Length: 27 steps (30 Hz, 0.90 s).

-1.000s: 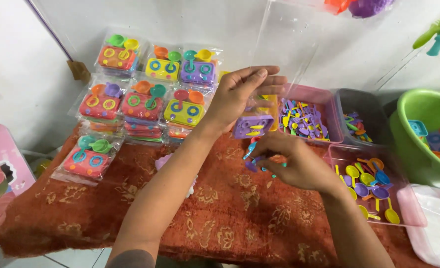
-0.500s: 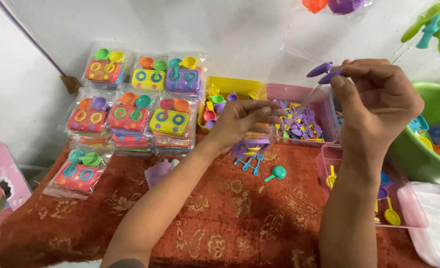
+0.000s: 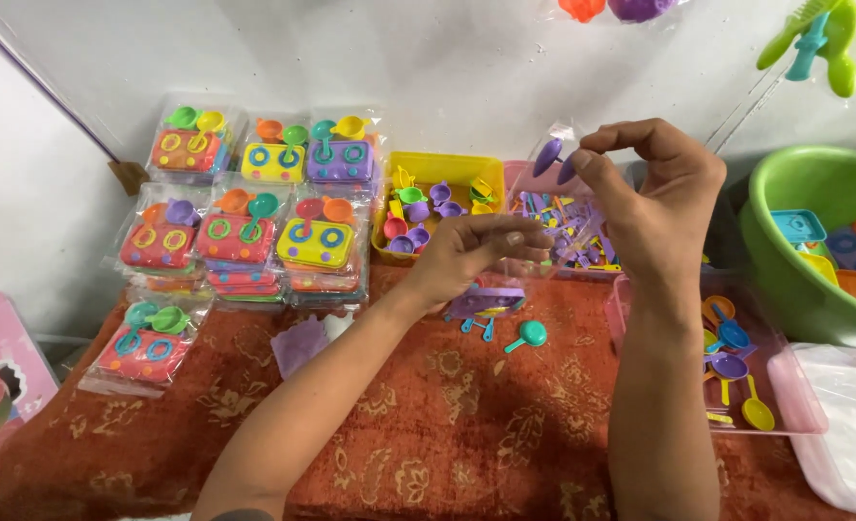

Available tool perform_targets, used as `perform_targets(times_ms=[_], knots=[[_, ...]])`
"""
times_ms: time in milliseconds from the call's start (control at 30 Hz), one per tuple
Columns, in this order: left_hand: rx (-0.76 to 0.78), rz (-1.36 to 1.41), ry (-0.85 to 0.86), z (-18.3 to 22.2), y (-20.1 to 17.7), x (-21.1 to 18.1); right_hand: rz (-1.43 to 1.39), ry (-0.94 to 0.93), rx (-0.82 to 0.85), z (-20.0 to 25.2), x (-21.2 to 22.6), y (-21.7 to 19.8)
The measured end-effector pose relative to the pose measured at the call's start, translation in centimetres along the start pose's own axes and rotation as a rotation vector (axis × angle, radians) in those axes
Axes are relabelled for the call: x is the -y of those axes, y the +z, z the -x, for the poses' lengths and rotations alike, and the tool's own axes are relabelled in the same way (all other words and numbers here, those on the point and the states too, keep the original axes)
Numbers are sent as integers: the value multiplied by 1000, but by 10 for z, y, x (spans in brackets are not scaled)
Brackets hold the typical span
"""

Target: Cleaning small plastic toy components with a cloth and packaging them into plastic bags.

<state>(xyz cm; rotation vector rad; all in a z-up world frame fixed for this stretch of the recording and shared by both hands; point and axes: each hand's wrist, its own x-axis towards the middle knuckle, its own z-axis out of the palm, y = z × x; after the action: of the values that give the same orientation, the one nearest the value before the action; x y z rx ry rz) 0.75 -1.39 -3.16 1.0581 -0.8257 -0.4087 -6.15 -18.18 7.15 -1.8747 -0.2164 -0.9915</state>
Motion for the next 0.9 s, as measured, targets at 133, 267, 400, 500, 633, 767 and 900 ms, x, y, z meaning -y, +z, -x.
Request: perform_targets(times_ms=[133, 267, 400, 500, 633, 767, 900], knots=[[-17, 40, -30, 1, -1, 1, -19, 99, 71, 0, 1, 2], [13, 91, -35, 1, -2, 1, 46, 108, 90, -1, -2, 4], [-13, 132, -64, 1, 1, -5, 24, 28, 73, -3, -2, 9], [-63, 173, -43, 0, 1, -3, -175, -30, 49, -3, -20, 10], [-65, 231, -41, 0, 0, -9, -235, 116, 167, -5, -19, 9], [-84, 279, -37, 0, -1, -12, -205, 391, 336, -8, -9, 15], [-85, 324, 34, 1, 4, -8, -183, 206, 283, -2, -25, 23]])
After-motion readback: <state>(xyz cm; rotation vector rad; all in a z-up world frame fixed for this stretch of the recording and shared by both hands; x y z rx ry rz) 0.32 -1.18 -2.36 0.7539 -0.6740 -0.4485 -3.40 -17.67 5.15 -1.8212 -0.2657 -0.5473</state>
